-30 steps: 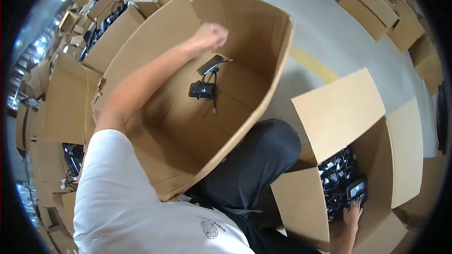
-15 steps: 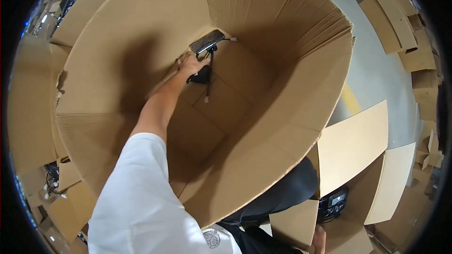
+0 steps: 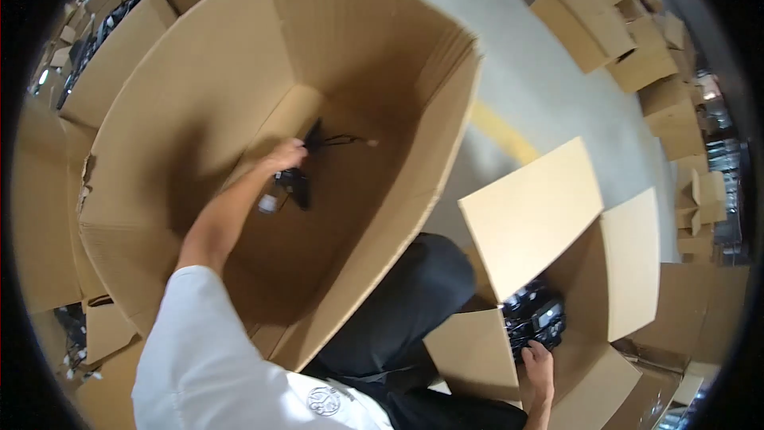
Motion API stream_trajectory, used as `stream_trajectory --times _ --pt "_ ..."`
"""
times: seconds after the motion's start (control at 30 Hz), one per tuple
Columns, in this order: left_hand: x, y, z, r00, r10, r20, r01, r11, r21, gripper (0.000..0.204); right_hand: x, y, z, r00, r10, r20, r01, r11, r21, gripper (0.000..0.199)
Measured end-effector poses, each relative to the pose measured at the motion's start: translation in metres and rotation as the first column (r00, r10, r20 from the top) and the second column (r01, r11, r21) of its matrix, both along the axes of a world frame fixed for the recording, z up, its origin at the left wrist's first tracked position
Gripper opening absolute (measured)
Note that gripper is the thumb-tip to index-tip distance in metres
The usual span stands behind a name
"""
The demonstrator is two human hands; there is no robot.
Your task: The person packs electronic devices by taking them from a cardboard box and arranging them inside another cardboard box by hand. The person moves the emptied box away, pulls another box filled with devices closer, and places more devices into the cardboard box.
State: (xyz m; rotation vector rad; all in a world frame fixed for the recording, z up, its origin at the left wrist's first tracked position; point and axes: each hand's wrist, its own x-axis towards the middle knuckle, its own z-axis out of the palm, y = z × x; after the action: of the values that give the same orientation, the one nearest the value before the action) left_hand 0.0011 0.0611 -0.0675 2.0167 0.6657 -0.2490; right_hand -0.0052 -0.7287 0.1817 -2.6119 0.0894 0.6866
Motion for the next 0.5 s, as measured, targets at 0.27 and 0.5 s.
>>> stream_trajectory --times 0.27,0.5 --pt "0.018 -0.034 0.384 0.884 -0.220 0.414 0.346 0.902 -0.260 0.019 0.004 0.109 0.063 0.945 0.081 0.317 -0.186 0.930 0.318 0.035" --pt "-0.013 -0.184 0.574 0.627 -0.529 0.572 0.668 0.743 -0.045 0.024 -0.016 0.201 0.182 0.730 0.138 0.670 -0.479 0.802 0.356 0.045"
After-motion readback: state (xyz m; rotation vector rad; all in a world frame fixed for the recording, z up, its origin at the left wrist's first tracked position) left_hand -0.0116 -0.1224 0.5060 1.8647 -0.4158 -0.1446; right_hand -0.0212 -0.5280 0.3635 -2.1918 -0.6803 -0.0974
